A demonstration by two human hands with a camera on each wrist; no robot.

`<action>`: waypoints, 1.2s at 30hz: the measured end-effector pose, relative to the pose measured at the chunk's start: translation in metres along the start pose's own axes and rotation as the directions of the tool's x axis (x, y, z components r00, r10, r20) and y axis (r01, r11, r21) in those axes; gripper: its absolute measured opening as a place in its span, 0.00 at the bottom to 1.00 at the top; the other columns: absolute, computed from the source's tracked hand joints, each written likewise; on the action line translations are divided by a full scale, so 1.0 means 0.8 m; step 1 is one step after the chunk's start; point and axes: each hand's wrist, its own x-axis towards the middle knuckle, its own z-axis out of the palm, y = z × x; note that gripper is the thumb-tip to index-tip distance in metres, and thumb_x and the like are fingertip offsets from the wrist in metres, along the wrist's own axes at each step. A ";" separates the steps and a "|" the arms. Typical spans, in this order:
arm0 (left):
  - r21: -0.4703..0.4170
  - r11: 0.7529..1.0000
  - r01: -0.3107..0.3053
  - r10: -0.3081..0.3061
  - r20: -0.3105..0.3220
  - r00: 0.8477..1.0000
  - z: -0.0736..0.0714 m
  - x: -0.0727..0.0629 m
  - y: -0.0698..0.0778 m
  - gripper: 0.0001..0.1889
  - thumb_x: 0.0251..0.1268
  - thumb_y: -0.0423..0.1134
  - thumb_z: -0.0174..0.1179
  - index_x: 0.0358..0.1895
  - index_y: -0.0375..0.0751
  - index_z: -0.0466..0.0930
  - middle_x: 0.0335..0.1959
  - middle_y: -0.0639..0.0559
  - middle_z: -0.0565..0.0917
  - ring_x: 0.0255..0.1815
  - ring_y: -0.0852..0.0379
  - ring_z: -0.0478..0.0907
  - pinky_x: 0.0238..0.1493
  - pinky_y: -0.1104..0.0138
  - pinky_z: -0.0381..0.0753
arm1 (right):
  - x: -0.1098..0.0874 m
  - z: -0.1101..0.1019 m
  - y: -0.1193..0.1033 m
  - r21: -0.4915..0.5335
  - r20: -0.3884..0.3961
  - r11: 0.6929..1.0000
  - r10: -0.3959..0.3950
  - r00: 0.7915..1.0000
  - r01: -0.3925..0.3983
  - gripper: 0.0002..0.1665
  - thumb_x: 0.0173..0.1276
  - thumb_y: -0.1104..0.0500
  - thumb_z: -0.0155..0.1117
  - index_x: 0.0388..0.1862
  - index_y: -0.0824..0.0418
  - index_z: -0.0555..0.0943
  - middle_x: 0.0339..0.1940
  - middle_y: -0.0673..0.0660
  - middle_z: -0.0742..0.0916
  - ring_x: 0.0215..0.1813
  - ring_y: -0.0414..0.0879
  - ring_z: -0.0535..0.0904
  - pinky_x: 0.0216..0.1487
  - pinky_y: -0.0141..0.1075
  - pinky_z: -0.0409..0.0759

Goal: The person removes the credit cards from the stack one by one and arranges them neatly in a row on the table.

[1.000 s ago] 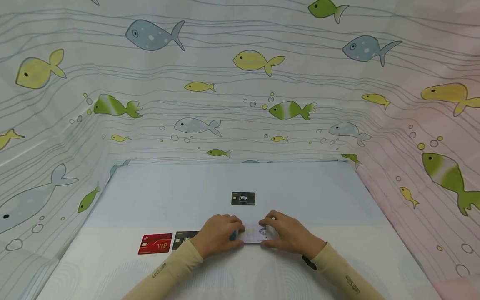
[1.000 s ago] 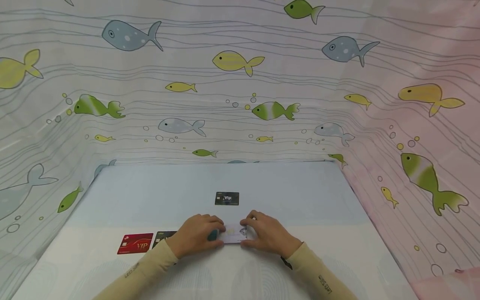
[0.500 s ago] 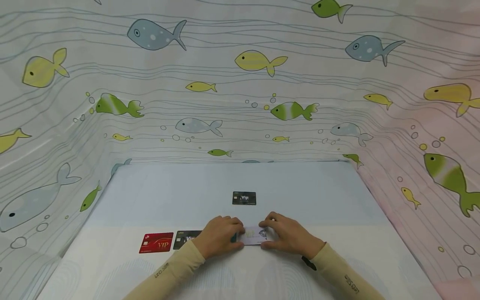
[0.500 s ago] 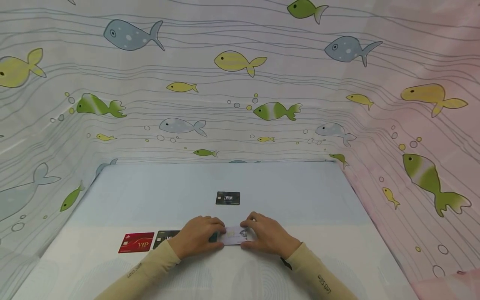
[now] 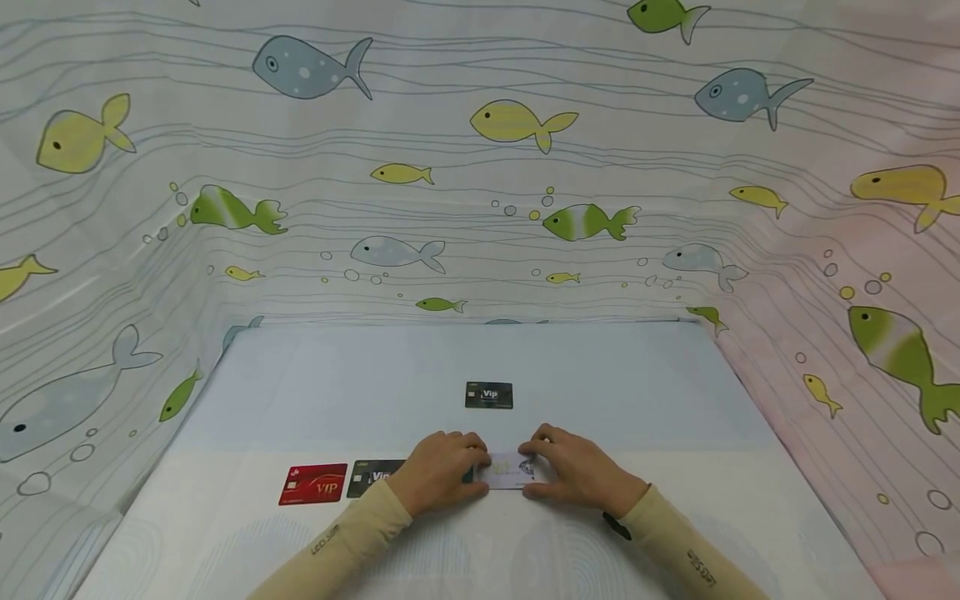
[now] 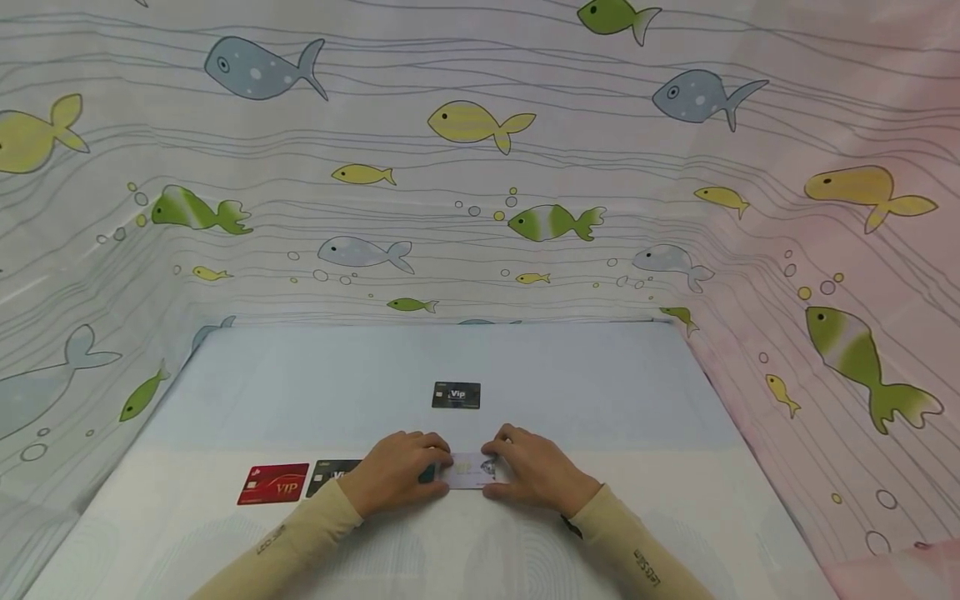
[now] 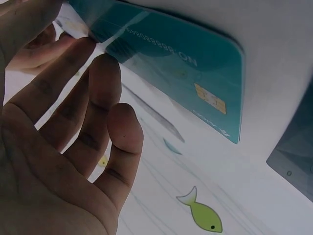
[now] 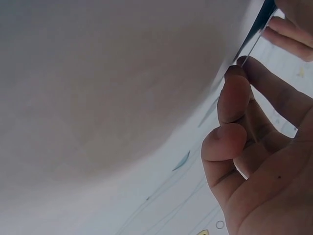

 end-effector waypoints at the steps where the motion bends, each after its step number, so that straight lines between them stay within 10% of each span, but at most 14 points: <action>1: 0.000 1.000 0.001 -0.001 0.000 1.000 0.000 0.000 0.000 0.18 0.59 0.54 0.72 0.48 0.49 0.89 0.47 0.56 0.86 0.42 0.57 0.84 0.40 0.65 0.82 | 0.000 0.000 0.000 0.000 0.002 1.000 -0.001 1.000 0.001 0.32 0.60 0.39 0.76 0.58 0.52 0.83 0.50 0.47 0.80 0.41 0.37 0.77 0.43 0.35 0.81; 36: -0.006 1.000 -0.010 0.010 0.001 1.000 0.002 -0.001 0.000 0.17 0.60 0.52 0.71 0.48 0.48 0.88 0.47 0.55 0.86 0.41 0.57 0.85 0.38 0.65 0.82 | -0.003 0.001 -0.002 0.042 0.011 0.999 0.019 1.000 -0.019 0.29 0.62 0.40 0.75 0.57 0.52 0.83 0.50 0.47 0.81 0.43 0.40 0.80 0.46 0.37 0.82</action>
